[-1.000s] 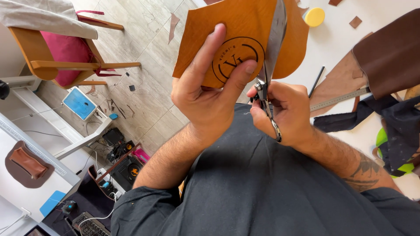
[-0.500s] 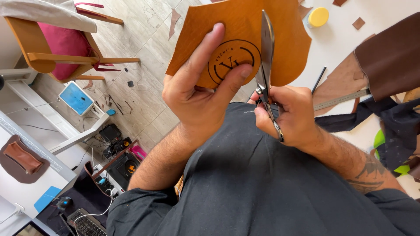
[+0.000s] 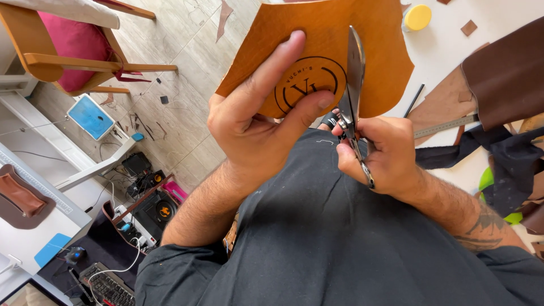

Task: Cleaning an engraved leather patch with a cloth and then trimming it to a circular shape using scissors.

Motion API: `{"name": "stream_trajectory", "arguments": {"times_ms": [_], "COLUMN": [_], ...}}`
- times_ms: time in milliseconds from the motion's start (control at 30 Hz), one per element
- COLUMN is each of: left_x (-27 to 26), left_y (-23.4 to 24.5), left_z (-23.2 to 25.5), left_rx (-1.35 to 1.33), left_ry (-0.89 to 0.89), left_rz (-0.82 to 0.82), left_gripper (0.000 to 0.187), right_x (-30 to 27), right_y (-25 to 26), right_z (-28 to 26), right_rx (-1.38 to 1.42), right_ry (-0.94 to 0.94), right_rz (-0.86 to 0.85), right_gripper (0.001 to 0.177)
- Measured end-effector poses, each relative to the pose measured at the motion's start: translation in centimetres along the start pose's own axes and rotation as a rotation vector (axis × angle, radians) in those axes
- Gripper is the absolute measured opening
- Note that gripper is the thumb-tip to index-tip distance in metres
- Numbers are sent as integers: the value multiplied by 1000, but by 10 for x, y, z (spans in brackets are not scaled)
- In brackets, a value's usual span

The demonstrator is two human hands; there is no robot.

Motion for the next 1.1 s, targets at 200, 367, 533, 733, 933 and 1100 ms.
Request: {"name": "stream_trajectory", "arguments": {"times_ms": [200,367,533,733,933,1100], "left_x": [2,2,3,5,1,-21], "left_y": [6,11,12,14,9,-39], "left_z": [-1,-3,-2,-2,-4,-22], "left_rx": [12,59,33,32,50,-466], "left_ry": [-18,-44,-50,-25,128,217], "left_rz": [-41,-74,-89,-118,17,294], "left_gripper": [54,56,55,54,54,59], "right_x": [-3,-5,-4,-1,3,6], "right_y": [1,3,4,5,3,-5], "right_z": [3,6,6,5,2,5], "right_rx": [-19,-49,-36,-1,67,97], "right_ry": [-26,-26,-19,4,-45,-79], "right_rz": [-30,-58,-72,-82,-61,-9], "right_gripper": [17,18,13,9,12,10]}}
Point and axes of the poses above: each hand's wrist, its own x-axis towards the middle knuckle, its own y-axis out of the back of the hand, z = x × y, the point moved 4 cm from there along x, towards the middle knuckle, and after that the axes turned 5 degrees about x, right-handed, at the moved point
